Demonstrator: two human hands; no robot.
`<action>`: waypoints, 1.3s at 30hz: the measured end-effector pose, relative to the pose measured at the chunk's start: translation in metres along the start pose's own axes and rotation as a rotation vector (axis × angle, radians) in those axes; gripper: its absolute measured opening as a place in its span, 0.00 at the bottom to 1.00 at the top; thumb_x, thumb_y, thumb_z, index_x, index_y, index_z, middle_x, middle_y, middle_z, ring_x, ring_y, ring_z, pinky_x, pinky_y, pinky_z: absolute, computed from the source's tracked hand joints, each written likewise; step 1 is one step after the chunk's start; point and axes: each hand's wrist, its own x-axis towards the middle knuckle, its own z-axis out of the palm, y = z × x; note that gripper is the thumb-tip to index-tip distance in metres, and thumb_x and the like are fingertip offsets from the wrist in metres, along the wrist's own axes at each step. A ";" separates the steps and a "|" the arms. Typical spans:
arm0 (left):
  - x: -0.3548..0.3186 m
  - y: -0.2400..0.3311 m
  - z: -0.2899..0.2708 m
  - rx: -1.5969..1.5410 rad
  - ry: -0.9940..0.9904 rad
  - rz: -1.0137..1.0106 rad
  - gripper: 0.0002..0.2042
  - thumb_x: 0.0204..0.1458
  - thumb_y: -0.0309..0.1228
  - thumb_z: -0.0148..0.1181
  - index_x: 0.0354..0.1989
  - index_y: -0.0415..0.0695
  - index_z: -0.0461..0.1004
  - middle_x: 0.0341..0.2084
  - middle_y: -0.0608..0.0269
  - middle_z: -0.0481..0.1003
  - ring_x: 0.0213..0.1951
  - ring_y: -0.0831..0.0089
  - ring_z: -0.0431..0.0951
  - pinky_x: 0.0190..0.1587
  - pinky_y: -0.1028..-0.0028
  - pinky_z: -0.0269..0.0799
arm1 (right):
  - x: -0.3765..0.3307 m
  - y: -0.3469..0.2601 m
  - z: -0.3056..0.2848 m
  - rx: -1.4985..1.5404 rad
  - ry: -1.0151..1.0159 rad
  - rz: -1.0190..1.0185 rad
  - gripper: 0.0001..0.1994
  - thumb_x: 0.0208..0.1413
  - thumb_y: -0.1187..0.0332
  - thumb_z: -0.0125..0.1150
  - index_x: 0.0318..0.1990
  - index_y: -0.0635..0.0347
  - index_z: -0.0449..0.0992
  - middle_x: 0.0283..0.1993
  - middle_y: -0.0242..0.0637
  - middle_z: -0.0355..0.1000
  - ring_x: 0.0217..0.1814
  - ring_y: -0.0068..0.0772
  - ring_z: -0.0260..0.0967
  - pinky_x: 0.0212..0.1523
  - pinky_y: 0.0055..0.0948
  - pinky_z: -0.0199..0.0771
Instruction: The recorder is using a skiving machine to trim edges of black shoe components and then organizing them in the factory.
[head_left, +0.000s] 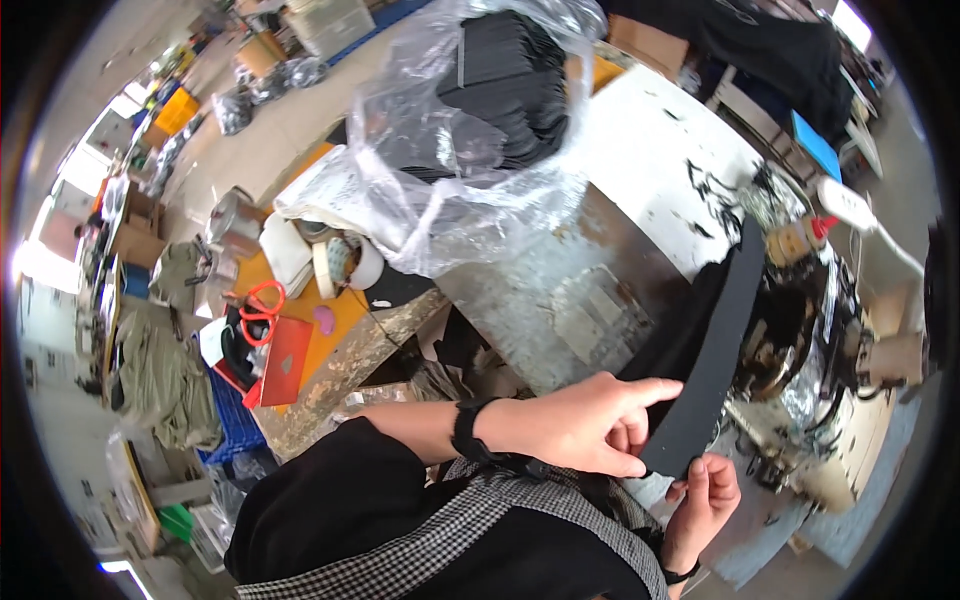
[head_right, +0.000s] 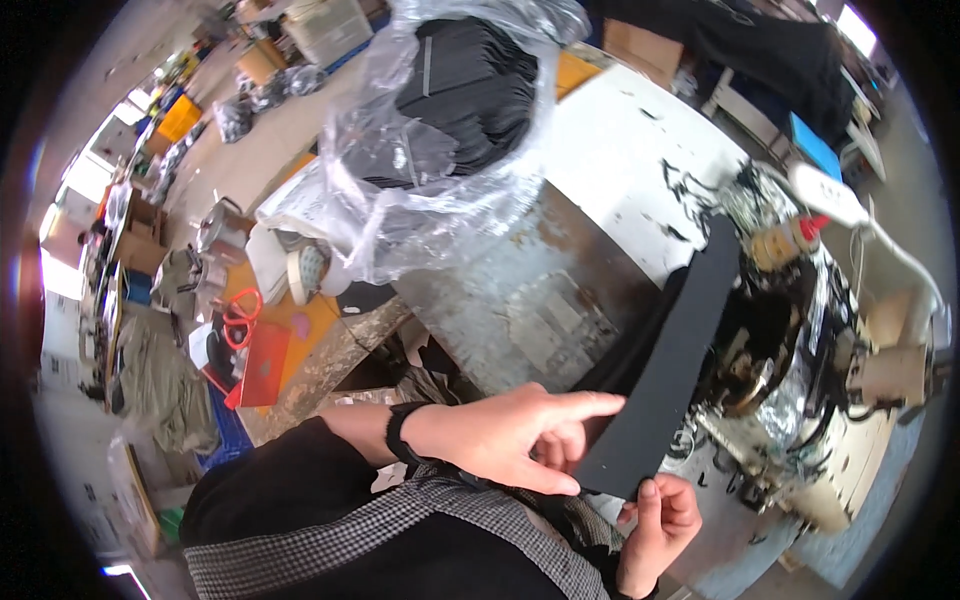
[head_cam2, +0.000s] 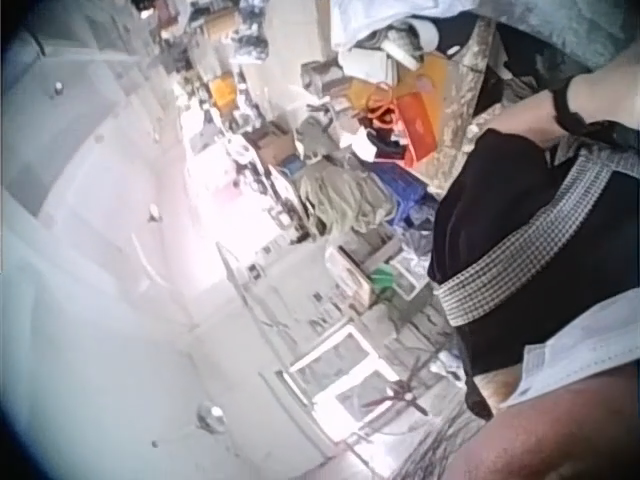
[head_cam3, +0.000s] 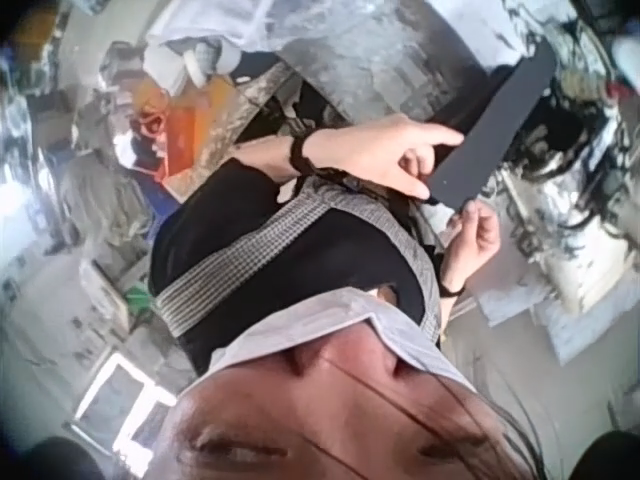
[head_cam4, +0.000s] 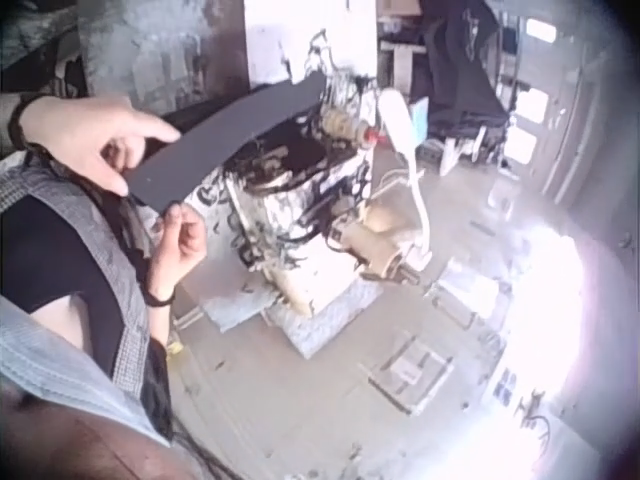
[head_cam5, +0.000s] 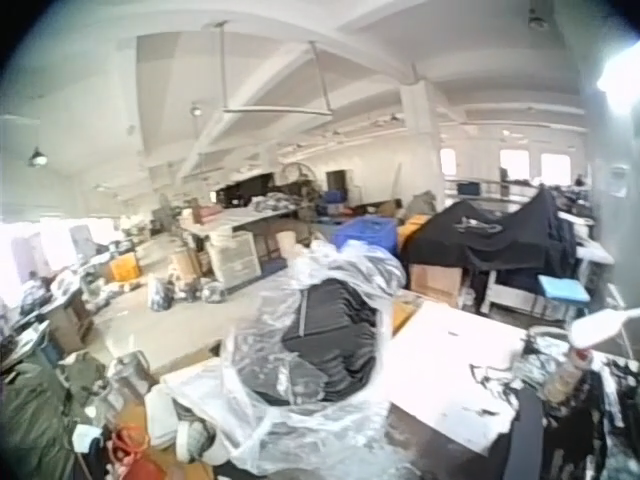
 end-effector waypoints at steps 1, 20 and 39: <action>-0.001 -0.002 0.001 -0.016 0.012 0.001 0.39 0.48 0.21 0.63 0.66 0.33 0.47 0.29 0.53 0.77 0.28 0.73 0.80 0.32 0.76 0.76 | 0.000 0.000 0.003 -0.065 -0.002 -0.024 0.06 0.59 0.72 0.56 0.31 0.63 0.71 0.20 0.27 0.66 0.17 0.14 0.59 0.17 0.14 0.59; 0.005 -0.037 0.006 -0.049 0.100 0.332 0.30 0.41 0.20 0.62 0.55 0.26 0.59 0.19 0.53 0.76 0.20 0.68 0.78 0.24 0.73 0.69 | -0.011 -0.028 0.020 -0.076 -0.005 0.006 0.03 0.59 0.75 0.55 0.38 0.63 0.74 0.28 0.27 0.68 0.23 0.14 0.58 0.24 0.16 0.59; 0.010 -0.058 0.010 -0.085 0.123 0.432 0.29 0.42 0.20 0.59 0.54 0.22 0.59 0.16 0.52 0.74 0.17 0.67 0.75 0.22 0.72 0.66 | -0.023 -0.035 0.036 -0.190 0.064 -0.115 0.10 0.60 0.73 0.52 0.46 0.68 0.73 0.26 0.33 0.67 0.26 0.21 0.61 0.26 0.20 0.60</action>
